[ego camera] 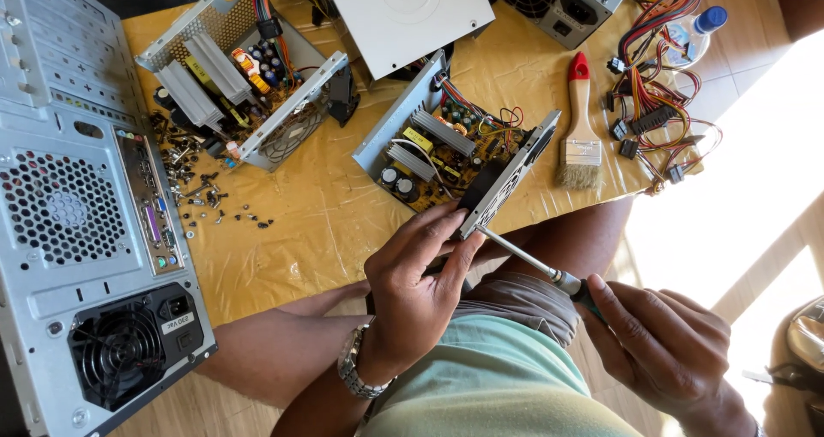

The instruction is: Disassembling a computer power supply unit by unscrewing the fan and internal circuit board from the metal casing.

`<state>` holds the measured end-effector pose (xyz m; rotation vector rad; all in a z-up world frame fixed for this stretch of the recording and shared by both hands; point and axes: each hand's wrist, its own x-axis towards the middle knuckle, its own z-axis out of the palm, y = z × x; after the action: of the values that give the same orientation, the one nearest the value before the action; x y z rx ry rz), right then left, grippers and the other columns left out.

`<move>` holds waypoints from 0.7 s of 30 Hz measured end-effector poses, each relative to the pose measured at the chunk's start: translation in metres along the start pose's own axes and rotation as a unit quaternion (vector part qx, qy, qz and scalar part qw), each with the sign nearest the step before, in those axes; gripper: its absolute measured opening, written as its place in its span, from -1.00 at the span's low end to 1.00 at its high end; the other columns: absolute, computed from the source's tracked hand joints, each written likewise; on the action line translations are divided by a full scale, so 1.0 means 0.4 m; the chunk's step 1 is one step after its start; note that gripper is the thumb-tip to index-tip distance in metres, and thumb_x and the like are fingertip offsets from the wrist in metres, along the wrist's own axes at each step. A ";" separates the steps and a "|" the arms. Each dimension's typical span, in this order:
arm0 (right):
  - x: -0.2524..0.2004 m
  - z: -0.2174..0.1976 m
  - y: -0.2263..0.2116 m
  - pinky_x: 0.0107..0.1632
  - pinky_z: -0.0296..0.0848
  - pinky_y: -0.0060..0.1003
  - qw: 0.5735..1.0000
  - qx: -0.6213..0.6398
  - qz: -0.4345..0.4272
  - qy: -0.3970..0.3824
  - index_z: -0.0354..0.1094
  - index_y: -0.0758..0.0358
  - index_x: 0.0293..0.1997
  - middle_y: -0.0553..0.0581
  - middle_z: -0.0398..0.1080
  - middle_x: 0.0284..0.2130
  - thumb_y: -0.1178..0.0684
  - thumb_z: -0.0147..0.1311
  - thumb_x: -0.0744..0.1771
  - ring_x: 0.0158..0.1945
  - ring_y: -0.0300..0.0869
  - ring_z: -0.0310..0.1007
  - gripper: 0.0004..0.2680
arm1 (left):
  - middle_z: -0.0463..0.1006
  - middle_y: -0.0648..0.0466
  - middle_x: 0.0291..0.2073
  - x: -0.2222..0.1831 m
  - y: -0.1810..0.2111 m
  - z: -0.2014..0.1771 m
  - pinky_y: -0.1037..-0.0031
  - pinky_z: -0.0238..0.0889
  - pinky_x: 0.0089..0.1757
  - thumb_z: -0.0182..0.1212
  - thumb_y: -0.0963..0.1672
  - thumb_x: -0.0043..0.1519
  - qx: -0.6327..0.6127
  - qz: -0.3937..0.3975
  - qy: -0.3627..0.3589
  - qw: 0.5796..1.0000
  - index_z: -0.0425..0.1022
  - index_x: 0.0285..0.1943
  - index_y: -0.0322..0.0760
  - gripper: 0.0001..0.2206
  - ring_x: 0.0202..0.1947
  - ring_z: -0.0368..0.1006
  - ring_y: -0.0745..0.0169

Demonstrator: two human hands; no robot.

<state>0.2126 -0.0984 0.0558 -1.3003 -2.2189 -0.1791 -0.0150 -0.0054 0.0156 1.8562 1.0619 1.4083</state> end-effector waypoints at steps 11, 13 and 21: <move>-0.033 -0.027 0.004 -0.53 0.40 -0.31 0.964 0.160 0.166 -0.129 0.33 0.35 0.20 0.15 0.55 -0.27 0.11 0.14 0.30 -0.61 -0.19 0.42 -0.67 | 0.60 -0.18 -0.03 -0.035 -0.031 0.049 0.27 0.51 0.06 0.27 -0.24 0.30 0.040 0.020 -0.005 0.999 0.51 0.01 -0.53 -0.83 -0.01 0.60 -0.07; -0.035 -0.021 0.004 -0.56 0.34 -0.30 0.968 0.145 0.157 -0.128 0.34 0.35 0.19 0.13 0.54 -0.30 0.10 0.14 0.31 -0.64 -0.19 0.36 -0.67 | 0.60 -0.19 -0.03 -0.038 -0.030 0.055 0.26 0.51 0.06 0.25 -0.24 0.31 0.047 0.021 -0.001 0.999 0.51 0.01 -0.53 -0.84 0.00 0.59 -0.09; -0.092 0.016 0.032 -0.67 -0.06 -0.42 0.631 0.507 0.564 -0.163 0.62 0.57 0.07 0.14 0.18 -0.73 0.06 0.05 0.35 -0.68 -0.29 0.03 -0.68 | 0.59 -0.22 -0.04 -0.056 -0.040 0.076 0.26 0.50 0.03 0.20 -0.26 0.34 0.087 0.044 0.000 0.995 0.48 0.05 -0.57 -0.83 -0.05 0.59 -0.10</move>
<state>0.2348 -0.1173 0.0291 -1.6831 -0.8598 1.6085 0.0075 -0.0156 -0.0171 2.0483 1.1465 1.4046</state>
